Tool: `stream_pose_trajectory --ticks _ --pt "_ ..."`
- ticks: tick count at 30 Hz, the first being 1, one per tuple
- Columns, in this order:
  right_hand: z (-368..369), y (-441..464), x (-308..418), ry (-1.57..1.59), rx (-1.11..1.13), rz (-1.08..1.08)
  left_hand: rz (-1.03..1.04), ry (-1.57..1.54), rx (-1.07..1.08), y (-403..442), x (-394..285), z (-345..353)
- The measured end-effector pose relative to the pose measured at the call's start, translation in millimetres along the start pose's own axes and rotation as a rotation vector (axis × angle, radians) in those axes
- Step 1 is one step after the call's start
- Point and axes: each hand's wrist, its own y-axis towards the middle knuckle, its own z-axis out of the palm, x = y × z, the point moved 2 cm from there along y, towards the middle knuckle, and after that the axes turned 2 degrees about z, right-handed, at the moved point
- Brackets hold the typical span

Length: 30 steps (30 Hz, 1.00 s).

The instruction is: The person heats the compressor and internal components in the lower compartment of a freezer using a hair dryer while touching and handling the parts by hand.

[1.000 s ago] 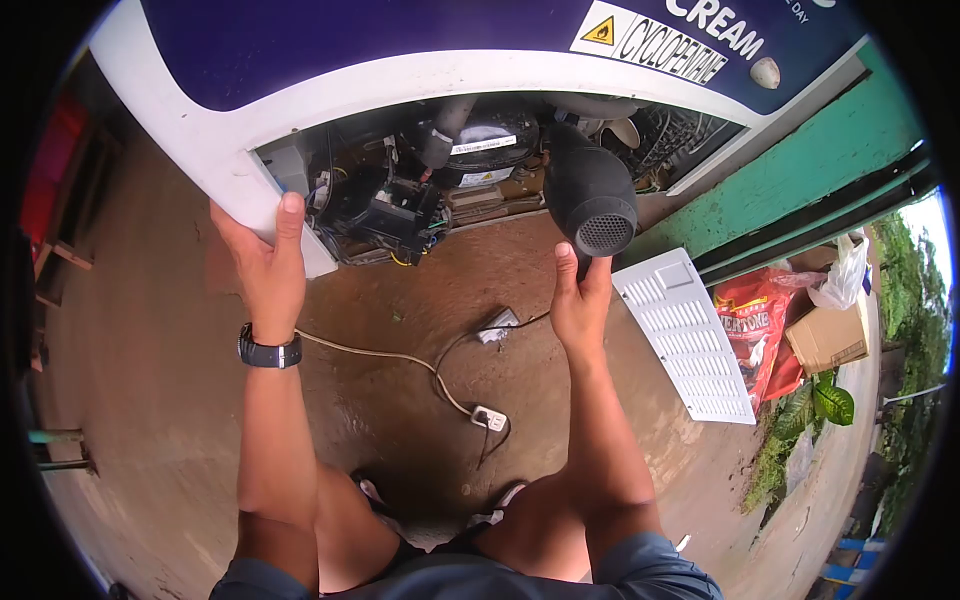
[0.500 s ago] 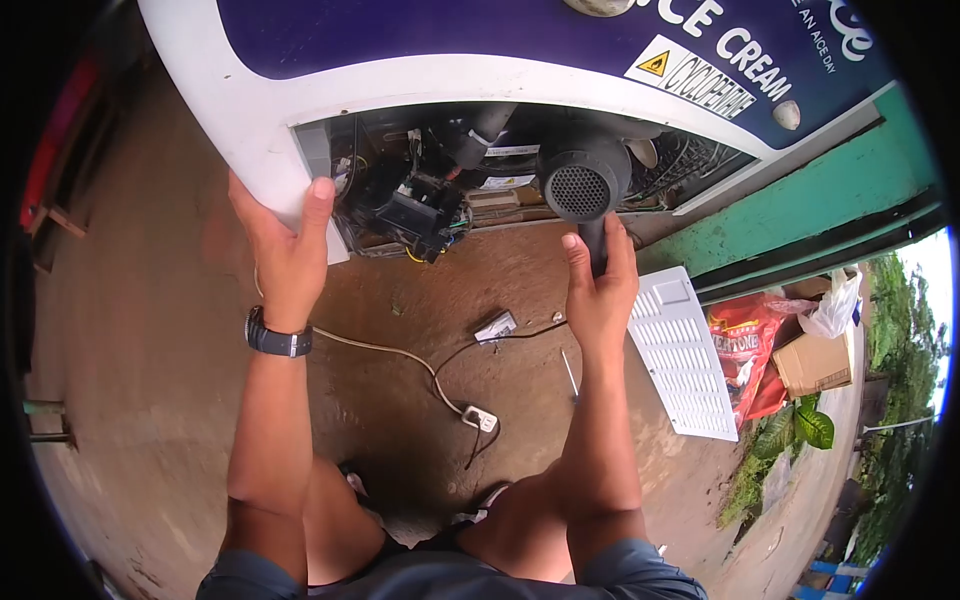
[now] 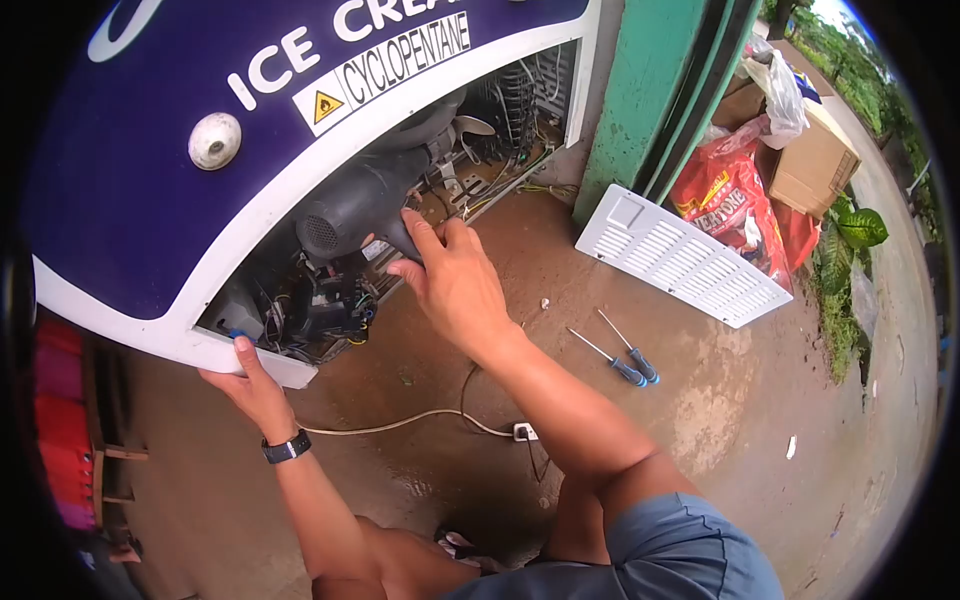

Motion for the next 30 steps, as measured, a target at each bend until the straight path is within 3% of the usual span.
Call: stream_pose_trajectory --ticks 22,30 --pt "-4 1 -58 0.175 0.072 -0.165 -0.066 -0.121 -0.044 1 -1 6" --pt "-10 0 -46 0.1 0.106 -0.081 -0.05 -0.138 -0.073 0 3 6"
